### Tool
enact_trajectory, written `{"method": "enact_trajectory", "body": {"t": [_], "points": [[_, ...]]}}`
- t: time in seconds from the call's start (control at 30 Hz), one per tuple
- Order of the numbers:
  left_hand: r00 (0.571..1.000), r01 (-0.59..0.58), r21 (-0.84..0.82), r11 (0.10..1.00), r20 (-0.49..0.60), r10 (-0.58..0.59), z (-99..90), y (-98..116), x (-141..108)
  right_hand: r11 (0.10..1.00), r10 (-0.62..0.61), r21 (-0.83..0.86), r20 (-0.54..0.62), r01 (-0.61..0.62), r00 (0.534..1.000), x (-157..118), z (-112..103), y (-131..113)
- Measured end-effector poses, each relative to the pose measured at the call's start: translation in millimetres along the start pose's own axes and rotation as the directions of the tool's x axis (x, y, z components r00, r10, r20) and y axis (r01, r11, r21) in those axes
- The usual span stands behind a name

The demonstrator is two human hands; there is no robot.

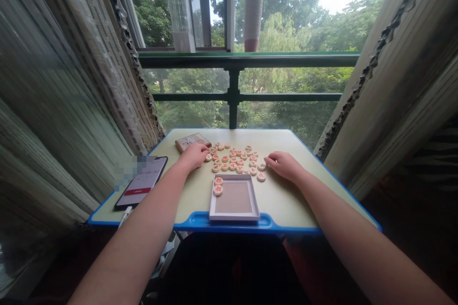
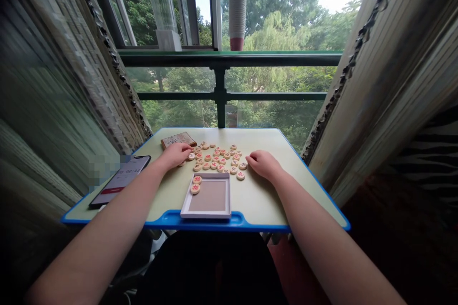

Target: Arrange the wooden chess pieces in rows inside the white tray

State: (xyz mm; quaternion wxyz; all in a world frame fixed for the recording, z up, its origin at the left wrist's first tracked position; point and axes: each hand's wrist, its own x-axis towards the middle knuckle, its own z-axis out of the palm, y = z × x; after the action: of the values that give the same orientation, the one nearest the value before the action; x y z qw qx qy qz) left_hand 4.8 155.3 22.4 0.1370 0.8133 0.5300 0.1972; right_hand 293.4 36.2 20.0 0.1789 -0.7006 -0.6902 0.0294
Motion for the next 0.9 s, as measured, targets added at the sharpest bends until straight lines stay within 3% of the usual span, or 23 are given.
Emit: {"method": "enact_trajectory", "body": {"t": [0.17, 0.5, 0.7, 0.9], "points": [[0.988, -0.151, 0.081, 0.985, -0.012, 0.153, 4.4, 1, -2, 1.000, -0.011, 0.004, 0.001, 0.011, 1.000, 0, -1, -1], [0.972, -0.236, 0.059, 0.970, 0.032, 0.235, 8.6, 6, -4, 0.996, -0.068, 0.050, -0.071, 0.072, 0.995, -1, 1, 0], [0.975, -0.204, 0.040, 0.978, 0.098, 0.199, 13.0, 5, -6, 0.981, -0.144, 0.099, -0.209, 0.167, 0.967, -6, -1, -7], [0.981, -0.194, -0.094, 0.976, -0.019, 0.193, 8.8, 10, -5, 0.975, -0.058, 0.188, -0.292, 0.117, 0.955, -1, -4, -15]]}}
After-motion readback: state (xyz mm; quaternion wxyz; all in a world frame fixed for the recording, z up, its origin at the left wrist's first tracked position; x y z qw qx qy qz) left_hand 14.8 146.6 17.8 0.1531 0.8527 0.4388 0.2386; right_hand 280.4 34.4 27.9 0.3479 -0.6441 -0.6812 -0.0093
